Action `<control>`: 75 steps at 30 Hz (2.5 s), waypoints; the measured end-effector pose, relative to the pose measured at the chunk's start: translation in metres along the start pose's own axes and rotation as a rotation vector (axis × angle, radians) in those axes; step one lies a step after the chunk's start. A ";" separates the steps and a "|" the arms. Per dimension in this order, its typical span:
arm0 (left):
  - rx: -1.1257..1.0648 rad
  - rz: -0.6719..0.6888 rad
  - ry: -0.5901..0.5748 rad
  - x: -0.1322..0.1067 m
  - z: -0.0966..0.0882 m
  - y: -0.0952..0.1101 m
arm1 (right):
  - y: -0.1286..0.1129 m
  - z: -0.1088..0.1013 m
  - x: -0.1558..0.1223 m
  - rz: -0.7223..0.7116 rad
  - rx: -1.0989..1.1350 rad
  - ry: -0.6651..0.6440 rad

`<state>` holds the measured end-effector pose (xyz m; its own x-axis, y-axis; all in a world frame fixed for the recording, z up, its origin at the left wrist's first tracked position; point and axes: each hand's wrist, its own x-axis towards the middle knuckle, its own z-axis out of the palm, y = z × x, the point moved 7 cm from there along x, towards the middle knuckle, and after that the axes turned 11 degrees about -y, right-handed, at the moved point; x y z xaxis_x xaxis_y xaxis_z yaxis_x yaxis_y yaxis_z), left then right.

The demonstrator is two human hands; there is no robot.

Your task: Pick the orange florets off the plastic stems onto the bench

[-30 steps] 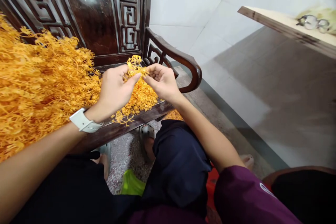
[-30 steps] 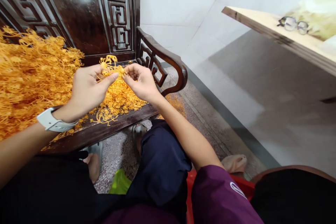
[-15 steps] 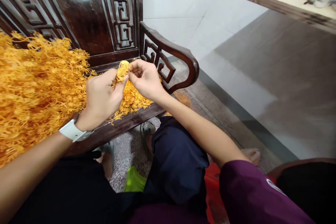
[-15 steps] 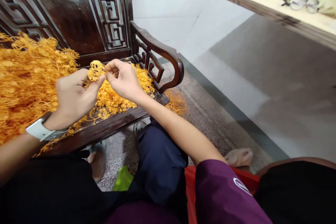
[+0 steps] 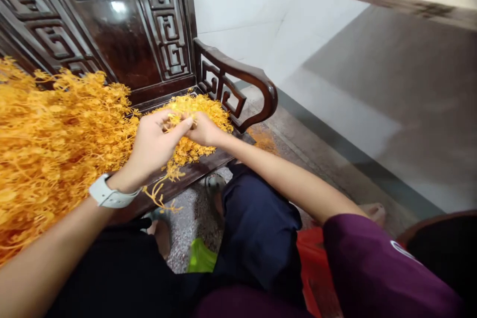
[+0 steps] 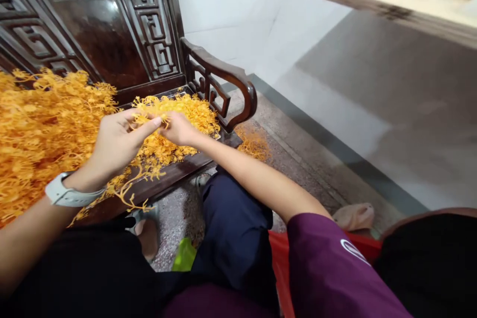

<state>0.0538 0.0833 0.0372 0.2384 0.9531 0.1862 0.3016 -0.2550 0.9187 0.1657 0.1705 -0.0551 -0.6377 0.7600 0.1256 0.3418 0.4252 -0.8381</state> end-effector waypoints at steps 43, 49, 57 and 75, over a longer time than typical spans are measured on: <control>-0.616 -0.263 0.031 0.025 -0.006 -0.055 | -0.031 -0.024 -0.018 -0.066 0.861 0.094; -0.721 -0.148 -0.052 0.031 -0.004 -0.059 | -0.036 -0.023 -0.023 -0.043 0.951 0.044; -0.826 -0.180 -0.007 0.028 0.005 -0.052 | -0.041 -0.015 -0.021 -0.085 1.119 -0.016; -1.063 -0.057 -0.269 0.031 -0.011 -0.042 | -0.052 -0.023 -0.030 -0.169 1.052 -0.065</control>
<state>0.0384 0.1251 0.0084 0.4823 0.8593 0.1702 -0.6001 0.1825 0.7789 0.1832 0.1367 -0.0029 -0.6671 0.6903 0.2802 -0.5023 -0.1389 -0.8535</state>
